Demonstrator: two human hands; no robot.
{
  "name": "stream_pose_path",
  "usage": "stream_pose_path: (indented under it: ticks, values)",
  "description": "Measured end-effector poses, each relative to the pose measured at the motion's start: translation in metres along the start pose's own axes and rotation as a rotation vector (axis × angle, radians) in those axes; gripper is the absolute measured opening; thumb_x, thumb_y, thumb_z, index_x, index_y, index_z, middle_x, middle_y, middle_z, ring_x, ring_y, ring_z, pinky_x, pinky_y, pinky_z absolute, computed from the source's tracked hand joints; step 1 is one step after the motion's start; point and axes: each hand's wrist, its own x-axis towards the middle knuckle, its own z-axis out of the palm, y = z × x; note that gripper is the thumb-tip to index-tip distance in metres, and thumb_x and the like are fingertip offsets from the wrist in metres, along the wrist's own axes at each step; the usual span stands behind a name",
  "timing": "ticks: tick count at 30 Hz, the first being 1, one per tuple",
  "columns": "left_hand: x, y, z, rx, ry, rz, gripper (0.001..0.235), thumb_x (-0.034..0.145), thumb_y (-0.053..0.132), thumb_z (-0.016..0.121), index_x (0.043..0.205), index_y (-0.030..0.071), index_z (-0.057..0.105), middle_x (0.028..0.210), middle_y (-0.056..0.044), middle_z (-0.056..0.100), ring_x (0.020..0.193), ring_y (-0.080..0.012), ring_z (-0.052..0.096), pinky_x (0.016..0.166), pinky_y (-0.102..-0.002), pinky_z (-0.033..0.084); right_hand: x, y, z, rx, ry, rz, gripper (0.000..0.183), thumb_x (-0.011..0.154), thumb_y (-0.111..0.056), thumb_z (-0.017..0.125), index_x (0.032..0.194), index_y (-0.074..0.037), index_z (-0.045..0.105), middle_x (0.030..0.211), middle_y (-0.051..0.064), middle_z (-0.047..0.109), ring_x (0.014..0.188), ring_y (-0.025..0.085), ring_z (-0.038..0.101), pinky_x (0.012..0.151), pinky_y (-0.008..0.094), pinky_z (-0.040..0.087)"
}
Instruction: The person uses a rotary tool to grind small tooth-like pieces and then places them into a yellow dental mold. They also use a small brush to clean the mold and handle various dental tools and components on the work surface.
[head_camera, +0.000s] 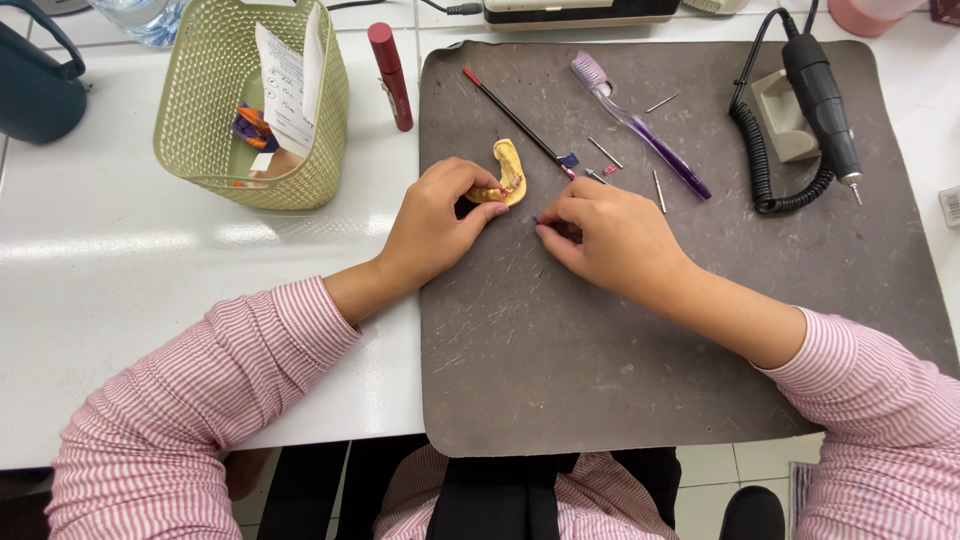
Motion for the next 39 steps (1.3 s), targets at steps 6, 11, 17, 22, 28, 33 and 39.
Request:
stream_pose_path:
  ticks: [6,11,17,22,28,33,39]
  values:
    - [0.000,0.004,-0.006,-0.083,0.067,-0.117,0.022,0.091,0.013,0.081,0.104,0.000,0.070,0.099,-0.010,0.070,0.084,-0.0184,0.068,0.076,-0.030,0.055,0.006,0.048,-0.027,-0.119,0.138,0.112,0.013,0.099,-0.019,0.073,0.101,-0.006,0.075,0.101,0.008,0.072,0.081,0.019,0.073,0.071,0.035,0.056]
    - [0.000,0.007,-0.008,-0.132,0.067,-0.089,0.020,0.091,0.010,0.082,0.105,0.001,0.070,0.103,-0.009,0.070,0.087,-0.0176,0.068,0.077,-0.030,0.056,0.006,0.106,-0.053,-0.271,0.282,0.147,0.011,0.107,-0.016,0.074,0.107,-0.006,0.079,0.099,0.009,0.072,0.087,0.021,0.071,0.074,0.035,0.055]
    - [-0.005,0.015,-0.009,-0.092,-0.044,0.108,0.020,0.089,0.007,0.082,0.104,0.002,0.070,0.108,-0.009,0.071,0.097,-0.0219,0.068,0.082,-0.032,0.057,0.010,0.092,-0.043,-0.176,0.191,0.049,0.012,0.104,-0.020,0.078,0.107,-0.009,0.077,0.093,0.007,0.071,0.083,0.021,0.072,0.073,0.034,0.056]
    - [-0.008,0.019,-0.008,-0.063,-0.114,0.154,0.022,0.089,0.012,0.083,0.105,0.003,0.071,0.108,-0.009,0.071,0.095,-0.0219,0.067,0.081,-0.033,0.057,0.015,0.065,-0.039,-0.201,0.099,-0.149,0.015,0.094,-0.018,0.077,0.106,-0.008,0.077,0.100,0.008,0.072,0.091,0.025,0.071,0.075,0.036,0.057]
    - [-0.010,0.019,-0.007,-0.022,-0.168,0.197,0.024,0.090,0.015,0.083,0.106,0.003,0.071,0.108,-0.008,0.071,0.096,-0.0228,0.068,0.083,-0.035,0.056,0.011,0.060,-0.060,-0.057,-0.319,0.010,0.021,0.085,-0.026,0.078,0.099,-0.011,0.080,0.092,0.005,0.075,0.074,0.022,0.071,0.067,0.036,0.058]
    - [-0.008,0.021,-0.009,0.031,-0.187,0.248,0.025,0.090,0.018,0.083,0.108,0.005,0.072,0.112,-0.008,0.071,0.097,-0.0216,0.067,0.084,-0.035,0.052,0.009,0.052,-0.055,-0.208,-0.404,0.041,0.021,0.082,-0.031,0.078,0.097,-0.018,0.083,0.088,0.002,0.076,0.074,0.022,0.072,0.066,0.037,0.057]
    - [-0.011,0.025,-0.011,0.063,-0.075,0.279,0.026,0.092,0.014,0.081,0.115,0.006,0.070,0.120,-0.007,0.068,0.111,-0.0235,0.065,0.096,-0.039,0.048,0.009,0.048,-0.057,-0.151,-0.415,0.061,0.020,0.082,-0.032,0.078,0.096,-0.018,0.082,0.087,0.001,0.076,0.074,0.019,0.073,0.065,0.036,0.058]
